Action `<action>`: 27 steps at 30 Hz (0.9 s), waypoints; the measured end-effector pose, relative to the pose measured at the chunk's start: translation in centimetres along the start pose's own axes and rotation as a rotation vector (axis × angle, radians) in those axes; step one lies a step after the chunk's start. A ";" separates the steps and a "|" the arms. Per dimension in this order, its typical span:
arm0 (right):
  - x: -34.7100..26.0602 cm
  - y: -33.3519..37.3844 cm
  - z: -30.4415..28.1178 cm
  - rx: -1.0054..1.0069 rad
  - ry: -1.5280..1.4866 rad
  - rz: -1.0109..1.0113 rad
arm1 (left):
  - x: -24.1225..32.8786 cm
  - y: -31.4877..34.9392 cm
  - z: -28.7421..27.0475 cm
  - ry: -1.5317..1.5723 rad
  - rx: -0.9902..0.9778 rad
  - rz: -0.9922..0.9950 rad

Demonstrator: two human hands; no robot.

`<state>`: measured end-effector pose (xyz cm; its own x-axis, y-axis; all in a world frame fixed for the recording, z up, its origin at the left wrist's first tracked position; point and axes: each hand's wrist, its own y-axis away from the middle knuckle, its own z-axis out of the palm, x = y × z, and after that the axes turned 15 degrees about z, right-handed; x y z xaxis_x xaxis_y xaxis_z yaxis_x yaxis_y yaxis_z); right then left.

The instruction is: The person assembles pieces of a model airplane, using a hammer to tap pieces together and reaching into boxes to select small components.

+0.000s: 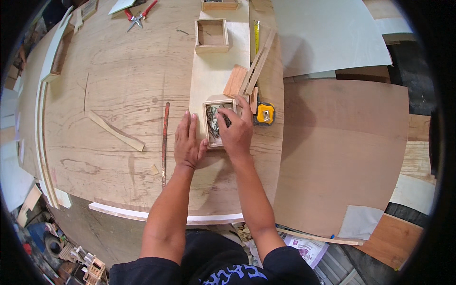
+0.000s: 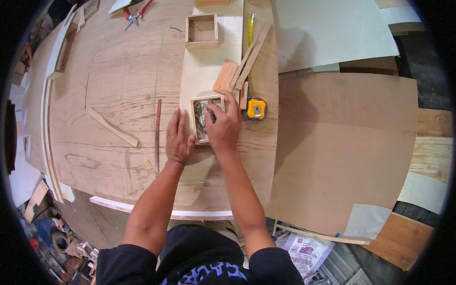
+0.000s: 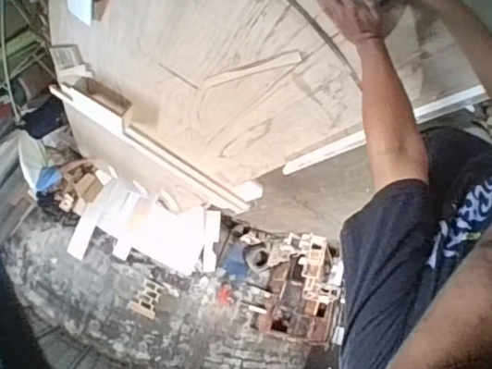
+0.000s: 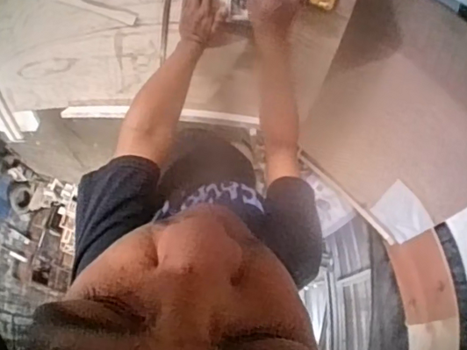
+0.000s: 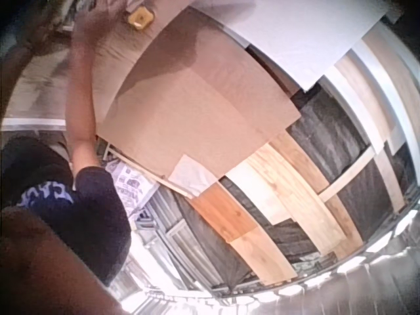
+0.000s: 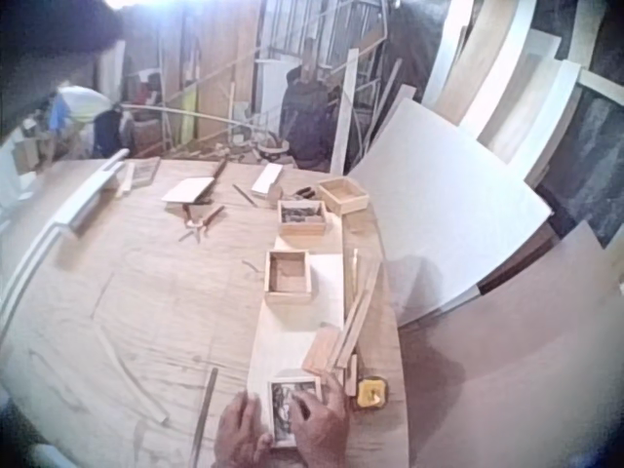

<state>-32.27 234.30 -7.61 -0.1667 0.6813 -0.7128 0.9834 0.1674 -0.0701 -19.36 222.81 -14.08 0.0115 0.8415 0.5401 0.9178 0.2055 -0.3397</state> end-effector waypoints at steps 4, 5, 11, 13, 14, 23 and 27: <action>-1.2 -0.4 0.9 0.052 0.105 -0.036 | -0.1 0.0 -0.1 0.008 0.012 0.009; -1.4 -0.5 0.9 0.051 0.127 -0.029 | -0.1 -0.1 -0.1 0.011 0.014 0.006; -2.2 -0.8 1.1 0.033 0.176 0.026 | -0.2 0.2 0.0 -0.009 -0.004 -0.008; -1.1 -1.2 1.2 0.036 0.146 -0.001 | 0.0 0.1 -0.1 0.002 0.005 -0.001; -0.7 -1.3 1.3 0.033 0.103 -0.006 | 0.0 -0.1 -0.1 0.007 0.008 0.003; -0.8 0.3 -2.4 -0.012 -0.366 0.112 | 0.0 -0.1 0.0 -0.004 0.000 -0.002; 0.0 3.8 -4.1 -0.122 -0.729 0.345 | 0.1 0.1 0.0 0.013 0.004 0.008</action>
<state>-28.82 237.89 -4.98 0.2739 0.0809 -0.9584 0.9492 0.1376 0.2829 -19.28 222.90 -14.10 0.0236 0.8365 0.5474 0.9161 0.2011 -0.3469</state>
